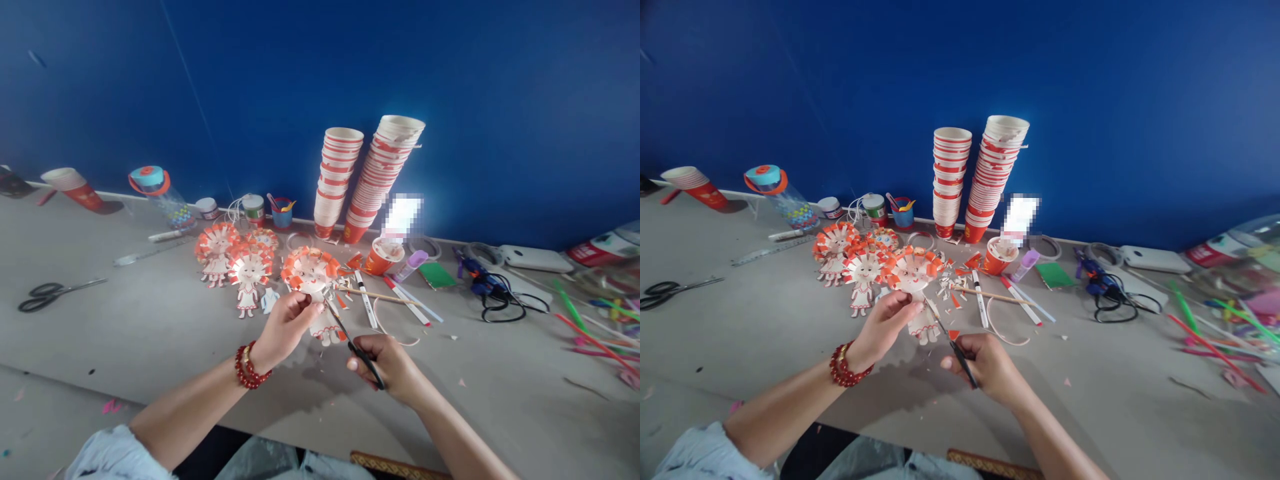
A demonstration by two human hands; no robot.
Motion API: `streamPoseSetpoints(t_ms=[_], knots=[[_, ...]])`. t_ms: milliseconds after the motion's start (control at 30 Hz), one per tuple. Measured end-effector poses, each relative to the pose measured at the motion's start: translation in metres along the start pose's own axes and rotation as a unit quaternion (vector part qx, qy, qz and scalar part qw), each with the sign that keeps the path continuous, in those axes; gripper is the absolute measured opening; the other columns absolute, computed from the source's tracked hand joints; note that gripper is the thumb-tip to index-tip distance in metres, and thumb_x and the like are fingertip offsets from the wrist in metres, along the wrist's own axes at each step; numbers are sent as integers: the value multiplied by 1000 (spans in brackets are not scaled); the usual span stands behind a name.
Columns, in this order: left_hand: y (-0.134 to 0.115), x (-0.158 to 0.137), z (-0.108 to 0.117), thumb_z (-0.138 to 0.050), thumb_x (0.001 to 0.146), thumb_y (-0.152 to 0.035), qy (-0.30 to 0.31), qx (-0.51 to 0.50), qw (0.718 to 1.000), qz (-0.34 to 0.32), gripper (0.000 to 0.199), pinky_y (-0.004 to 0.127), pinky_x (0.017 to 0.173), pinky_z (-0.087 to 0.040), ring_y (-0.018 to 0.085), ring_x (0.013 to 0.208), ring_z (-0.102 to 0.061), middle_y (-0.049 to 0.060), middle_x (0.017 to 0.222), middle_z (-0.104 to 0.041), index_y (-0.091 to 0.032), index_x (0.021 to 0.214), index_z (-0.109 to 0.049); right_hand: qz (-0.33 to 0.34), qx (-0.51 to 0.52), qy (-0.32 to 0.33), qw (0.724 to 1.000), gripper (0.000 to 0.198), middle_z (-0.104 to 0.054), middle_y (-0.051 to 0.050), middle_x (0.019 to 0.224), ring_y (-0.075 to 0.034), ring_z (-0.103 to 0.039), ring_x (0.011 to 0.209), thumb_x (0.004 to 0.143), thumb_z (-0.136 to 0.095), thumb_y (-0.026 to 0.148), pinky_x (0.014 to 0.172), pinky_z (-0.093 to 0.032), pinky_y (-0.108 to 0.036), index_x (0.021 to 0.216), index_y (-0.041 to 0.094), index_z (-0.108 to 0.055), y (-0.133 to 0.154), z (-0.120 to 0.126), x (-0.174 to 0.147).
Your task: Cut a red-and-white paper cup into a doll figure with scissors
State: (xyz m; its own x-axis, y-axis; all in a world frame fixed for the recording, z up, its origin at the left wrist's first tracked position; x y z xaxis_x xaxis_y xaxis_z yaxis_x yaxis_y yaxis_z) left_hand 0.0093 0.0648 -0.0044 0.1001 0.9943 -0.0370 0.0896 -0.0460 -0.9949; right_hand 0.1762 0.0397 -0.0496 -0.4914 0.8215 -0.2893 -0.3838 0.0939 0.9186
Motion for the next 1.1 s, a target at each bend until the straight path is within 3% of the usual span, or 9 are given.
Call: streamPoseSetpoints(t_ms=[233, 467, 633, 700, 767, 867, 1000, 1100], knots=[[1, 0, 3, -64, 77, -41, -29, -16, 999, -6, 28, 21, 44, -26, 7, 46, -34, -5, 53, -43, -16, 68, -55, 9, 4, -6, 1000, 47, -38, 7, 40, -7, -35, 36, 69, -70, 53, 38, -20, -20, 53, 19, -42, 2, 1, 2], [2, 0, 3, -65, 76, -39, -40, -28, 999, -8, 27, 21, 45, -28, 7, 48, -36, -5, 53, -43, -16, 65, -56, 13, 18, 4, 1000, 49, -43, 6, 39, -7, -36, 36, 68, -69, 57, 38, -21, -19, 53, 19, -43, 5, -4, 1], [3, -1, 4, -65, 78, -35, -46, -62, 997, -22, 25, 21, 51, -31, 8, 54, -36, -4, 58, -43, -17, 63, -55, 8, 53, 96, 994, 46, -57, -1, 53, -12, -52, 47, 67, -69, 58, 44, -32, -20, 66, 15, -55, 15, -3, -5], [4, -1, 6, -66, 77, -34, -58, -90, 994, -30, 26, 20, 52, -31, 8, 55, -35, -5, 58, -42, -17, 62, -55, 18, 35, 152, 988, 45, -60, -3, 60, -13, -53, 52, 67, -70, 56, 47, -34, -20, 72, 13, -60, 22, 2, -10], [7, 0, 9, -67, 76, -34, -73, -118, 990, -35, 26, 20, 53, -32, 8, 56, -36, -5, 58, -43, -17, 61, -55, 32, 25, 163, 986, 45, -59, -3, 60, -13, -51, 53, 65, -72, 55, 47, -33, -21, 72, 12, -61, 29, 12, -13], [11, -1, 12, -70, 74, -33, -89, -145, 985, -36, 25, 19, 54, -34, 8, 57, -39, -4, 59, -45, -17, 60, -57, 57, 58, 96, 992, 43, -62, -4, 62, -13, -50, 54, 67, -71, 54, 49, -33, -22, 73, 12, -62, 37, 27, -11], [17, -4, 3, -71, 73, -31, -71, -153, 986, -11, 24, 18, 53, -34, 7, 55, -39, -5, 58, -46, -16, 60, -58, 80, 159, -98, 979, 29, -64, -3, 67, -10, -44, 52, 72, -71, 42, 48, -32, -20, 78, 15, -61, 34, 35, -6], [20, -9, -10, -70, 74, -31, -33, -150, 988, 21, 22, 18, 55, -36, 7, 56, -42, -4, 59, -48, -15, 62, -59, 91, 223, -135, 961, 23, -59, 1, 62, -7, -40, 49, 71, -72, 35, 46, -30, -19, 79, 16, -63, 31, 21, -1]])
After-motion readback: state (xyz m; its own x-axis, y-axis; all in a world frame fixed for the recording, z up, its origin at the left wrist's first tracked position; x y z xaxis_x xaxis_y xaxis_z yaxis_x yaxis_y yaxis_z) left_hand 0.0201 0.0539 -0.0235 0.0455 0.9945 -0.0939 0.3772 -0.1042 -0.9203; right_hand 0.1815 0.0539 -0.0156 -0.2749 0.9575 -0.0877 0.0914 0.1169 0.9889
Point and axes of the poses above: each hand's wrist, its own x-axis towards the middle knuckle, its own z-axis out of the back of the hand, y = z × x, the point moved 8 cm from there along x, towards the middle knuckle
